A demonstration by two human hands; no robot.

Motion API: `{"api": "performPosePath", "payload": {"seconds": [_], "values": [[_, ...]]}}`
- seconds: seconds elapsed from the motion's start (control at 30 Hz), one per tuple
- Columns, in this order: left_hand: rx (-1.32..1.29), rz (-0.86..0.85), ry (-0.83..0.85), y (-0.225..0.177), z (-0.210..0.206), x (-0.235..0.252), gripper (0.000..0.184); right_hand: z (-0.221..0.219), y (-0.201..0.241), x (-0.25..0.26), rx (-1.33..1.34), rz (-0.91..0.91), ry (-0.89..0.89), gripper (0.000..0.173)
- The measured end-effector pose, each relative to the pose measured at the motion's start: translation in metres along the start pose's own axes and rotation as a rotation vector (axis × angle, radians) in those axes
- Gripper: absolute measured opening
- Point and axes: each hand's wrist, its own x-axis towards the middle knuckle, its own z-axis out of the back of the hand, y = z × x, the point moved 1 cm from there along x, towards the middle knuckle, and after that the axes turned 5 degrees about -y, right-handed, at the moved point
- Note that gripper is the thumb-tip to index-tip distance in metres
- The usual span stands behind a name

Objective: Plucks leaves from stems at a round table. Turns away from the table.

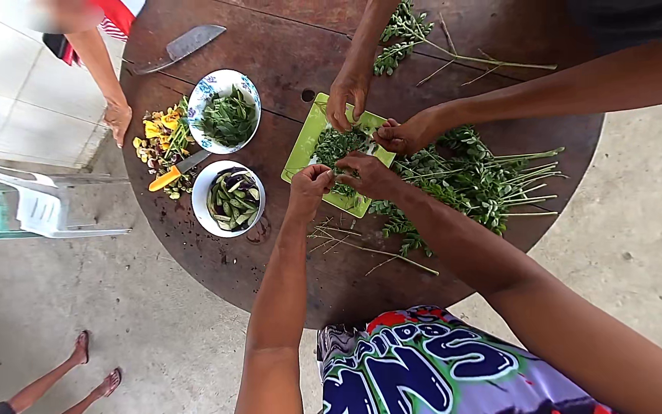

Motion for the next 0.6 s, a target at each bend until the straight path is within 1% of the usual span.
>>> {"api": "performPosePath", "payload": {"seconds": [0.1,0.17,0.23,0.3,0.33,0.4,0.43,0.47,0.53,0.6], "values": [[-0.016,-0.017,0.033,-0.001,-0.002,-0.001,0.004,-0.005,0.0,-0.002,0.053,0.074,-0.048,0.017],[-0.027,-0.025,0.04,0.0,-0.001,-0.003,0.005,-0.006,-0.002,-0.004,0.075,0.132,-0.088,0.016],[-0.053,-0.022,0.012,0.001,0.001,-0.001,0.005,-0.003,-0.003,-0.008,0.076,0.11,-0.13,0.018],[-0.04,-0.033,-0.064,0.005,0.003,0.008,0.005,0.001,-0.002,-0.016,0.05,0.072,-0.128,0.02],[0.021,-0.041,-0.107,0.005,0.003,0.012,0.011,0.0,0.001,-0.022,0.029,0.05,-0.088,0.021],[0.245,-0.07,-0.153,0.006,0.004,0.02,0.028,-0.01,0.005,-0.039,-0.031,0.025,0.036,0.024],[0.365,-0.093,-0.151,0.007,0.004,0.024,0.034,-0.018,0.006,-0.047,-0.073,0.024,0.107,0.025],[0.477,-0.12,-0.133,0.007,0.004,0.028,0.036,-0.026,0.006,-0.055,-0.104,0.004,0.192,0.028],[0.612,-0.155,-0.124,0.009,0.004,0.031,0.03,-0.041,0.006,-0.069,-0.136,-0.023,0.321,0.033],[0.681,-0.132,-0.099,0.01,0.002,0.027,0.023,-0.05,0.006,-0.081,-0.105,-0.027,0.302,0.035]]}}
